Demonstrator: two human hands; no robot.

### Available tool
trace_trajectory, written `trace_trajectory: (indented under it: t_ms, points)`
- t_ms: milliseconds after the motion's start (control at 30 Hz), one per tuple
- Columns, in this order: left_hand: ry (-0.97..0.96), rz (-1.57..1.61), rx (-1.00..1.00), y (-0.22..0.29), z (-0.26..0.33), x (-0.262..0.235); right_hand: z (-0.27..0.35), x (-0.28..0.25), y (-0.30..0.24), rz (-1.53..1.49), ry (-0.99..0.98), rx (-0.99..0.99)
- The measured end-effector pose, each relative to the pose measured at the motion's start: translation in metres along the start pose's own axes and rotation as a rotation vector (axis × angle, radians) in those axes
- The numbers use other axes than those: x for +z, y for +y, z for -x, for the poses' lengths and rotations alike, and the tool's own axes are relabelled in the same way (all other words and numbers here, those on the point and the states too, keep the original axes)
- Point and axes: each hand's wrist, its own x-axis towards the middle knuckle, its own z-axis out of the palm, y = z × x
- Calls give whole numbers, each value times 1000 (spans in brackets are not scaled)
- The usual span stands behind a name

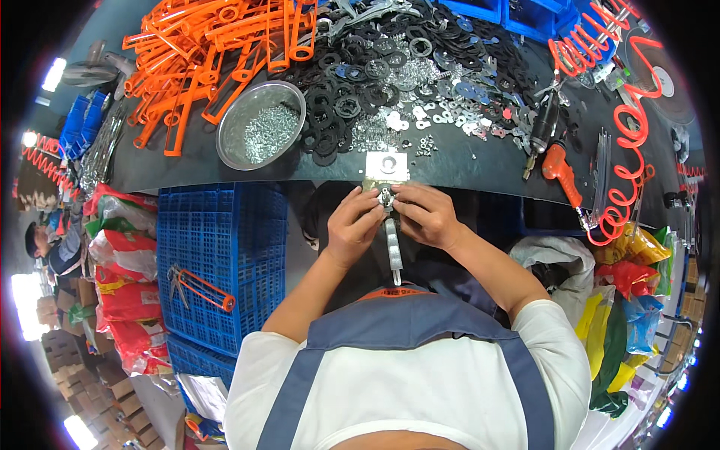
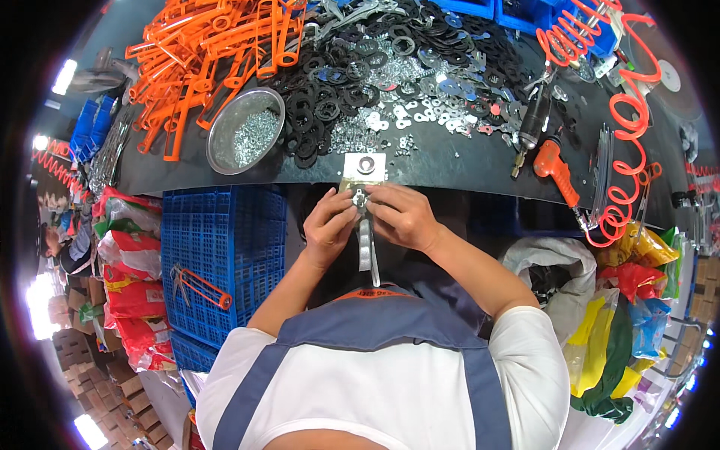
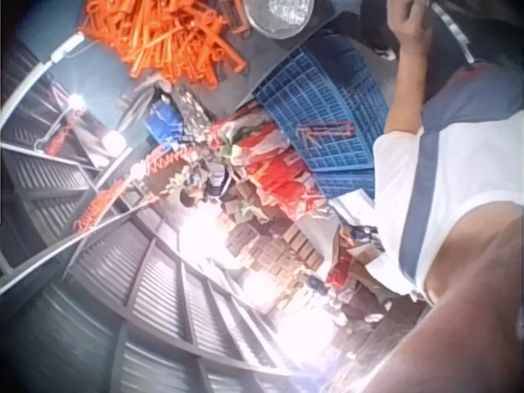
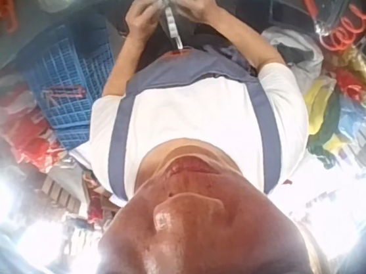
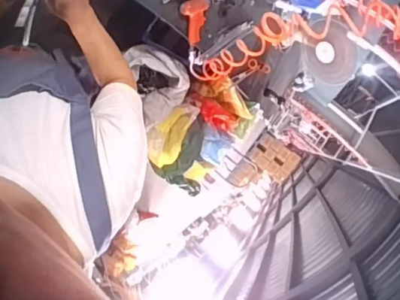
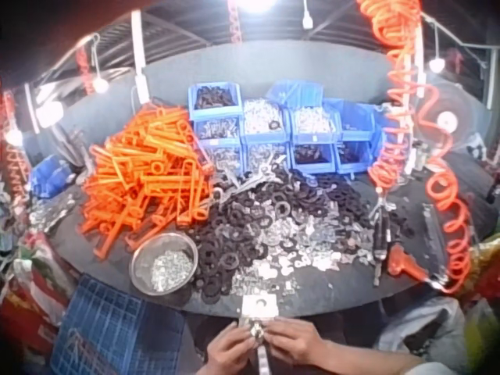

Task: The person assembles small metal plates and plastic frames with screws and washers on a workshop bench, using a powered screwdriver.

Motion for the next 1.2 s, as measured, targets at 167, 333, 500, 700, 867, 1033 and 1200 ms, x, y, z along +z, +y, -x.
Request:
trace_trajectory:
  t_ms: [167, 333, 500, 700, 867, 1033, 1200]
  points:
    - [-117, 62, -2, -2, -9, -13, -2, -3, -5, 25, -51, 27]
    - [-100, 17, 45, -30, -52, -50, -6, -28, 36, 246, 126, 283]
    - [40, -295, -220, -136, -182, -86, 2, -27, 76, 356, 325, 462]
    - [-488, -538, -476, -282, -231, -25, 1, -20, 67, 481, 233, 377]
    - [-588, -445, -597, -276, -239, -35, 7, -26, 69, 503, 212, 413]
    - [-366, 6, -900, -245, -205, -159, 2, -22, 68, 457, 235, 383]
    - [-224, 233, -1098, -224, -142, -233, 1, -22, 70, 461, 223, 395]
